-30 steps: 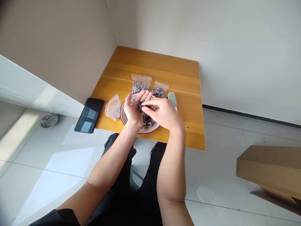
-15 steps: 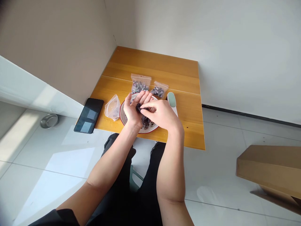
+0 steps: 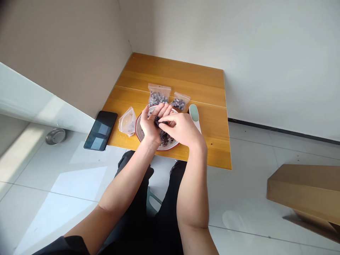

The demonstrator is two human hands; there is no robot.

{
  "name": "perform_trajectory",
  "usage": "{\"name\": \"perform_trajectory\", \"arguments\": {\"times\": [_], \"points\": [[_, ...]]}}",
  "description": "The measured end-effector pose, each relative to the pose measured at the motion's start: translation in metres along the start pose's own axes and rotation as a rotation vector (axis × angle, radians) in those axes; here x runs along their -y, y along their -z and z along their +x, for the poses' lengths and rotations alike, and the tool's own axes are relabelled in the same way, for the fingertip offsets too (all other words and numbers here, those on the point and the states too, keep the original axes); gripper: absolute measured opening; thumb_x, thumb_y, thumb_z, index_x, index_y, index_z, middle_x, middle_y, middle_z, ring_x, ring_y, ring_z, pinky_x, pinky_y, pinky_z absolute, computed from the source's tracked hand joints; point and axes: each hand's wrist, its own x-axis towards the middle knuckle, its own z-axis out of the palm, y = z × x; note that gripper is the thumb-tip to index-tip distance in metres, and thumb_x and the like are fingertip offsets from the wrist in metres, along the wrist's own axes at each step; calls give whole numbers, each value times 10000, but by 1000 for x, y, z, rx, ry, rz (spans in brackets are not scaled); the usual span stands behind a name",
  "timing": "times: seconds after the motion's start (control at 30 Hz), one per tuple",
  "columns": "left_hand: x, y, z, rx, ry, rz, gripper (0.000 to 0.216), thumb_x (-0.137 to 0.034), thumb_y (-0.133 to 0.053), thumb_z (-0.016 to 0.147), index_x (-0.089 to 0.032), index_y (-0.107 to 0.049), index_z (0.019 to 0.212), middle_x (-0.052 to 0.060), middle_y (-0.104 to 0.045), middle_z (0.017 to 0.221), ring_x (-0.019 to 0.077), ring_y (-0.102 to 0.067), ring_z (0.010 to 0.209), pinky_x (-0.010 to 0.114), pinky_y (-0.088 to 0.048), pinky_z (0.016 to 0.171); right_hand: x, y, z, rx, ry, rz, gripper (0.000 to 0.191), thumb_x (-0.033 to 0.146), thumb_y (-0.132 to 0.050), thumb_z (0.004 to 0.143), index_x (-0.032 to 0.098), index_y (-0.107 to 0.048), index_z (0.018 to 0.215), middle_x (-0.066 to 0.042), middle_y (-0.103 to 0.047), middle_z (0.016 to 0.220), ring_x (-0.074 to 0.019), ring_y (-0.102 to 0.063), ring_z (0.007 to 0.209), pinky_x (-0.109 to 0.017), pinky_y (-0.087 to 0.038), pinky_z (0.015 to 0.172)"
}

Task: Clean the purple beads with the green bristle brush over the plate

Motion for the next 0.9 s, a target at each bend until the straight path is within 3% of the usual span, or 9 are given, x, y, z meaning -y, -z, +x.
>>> {"name": "perform_trajectory", "arguments": {"times": [0.17,0.27,0.43,0.57,0.67,0.8,0.9], "points": [[0,3,2,45,2,2,464,-501,-426,954,-125,-693,1010,136,-728,1251,302,-518,1428,436,-414,1204,1,-1,3,-133,49,43,195,271,-663,880,225,-809,1001,-33,-774,988,-164,-640,753,-317,-498,734],[-1,4,4,4,-1,36,454,-498,-448,945,-129,-706,1003,124,-732,1253,296,-485,1454,427,-353,1244,-3,2,1,-209,26,22,213,279,-667,874,223,-810,1021,-39,-772,993,-154,-618,712,-314,-493,710],[-1,1,3,-13,3,-4,466,-500,-440,942,-123,-699,1029,134,-745,1214,308,-556,1393,425,-451,1175,-6,5,-2,-73,-50,-10,201,306,-660,878,234,-815,985,-24,-746,857,-144,-577,633,-303,-439,611],[3,2,2,6,6,-7,469,-493,-430,950,-104,-689,988,156,-749,1167,312,-605,1341,398,-505,1120,-1,0,0,6,-20,17,167,325,-675,872,239,-809,925,-23,-750,844,-169,-618,702,-311,-465,660],[4,4,3,25,25,-20,472,-495,-426,955,-111,-679,1061,157,-724,1243,309,-574,1376,430,-479,1149,2,-3,3,-36,14,23,167,327,-666,879,230,-802,885,-27,-751,823,-182,-634,734,-317,-476,677],[0,3,2,14,24,-14,485,-501,-443,951,-123,-664,1160,139,-711,1292,301,-542,1407,457,-405,1209,0,0,3,-136,17,18,197,300,-649,883,228,-807,975,-35,-769,946,-157,-613,692,-318,-472,677],[-2,0,0,-28,19,-10,486,-491,-443,951,-126,-656,1191,131,-707,1306,303,-564,1387,451,-409,1207,-4,3,0,-106,-14,-19,196,314,-649,881,234,-813,952,-21,-745,848,-139,-550,602,-315,-440,622]]}}
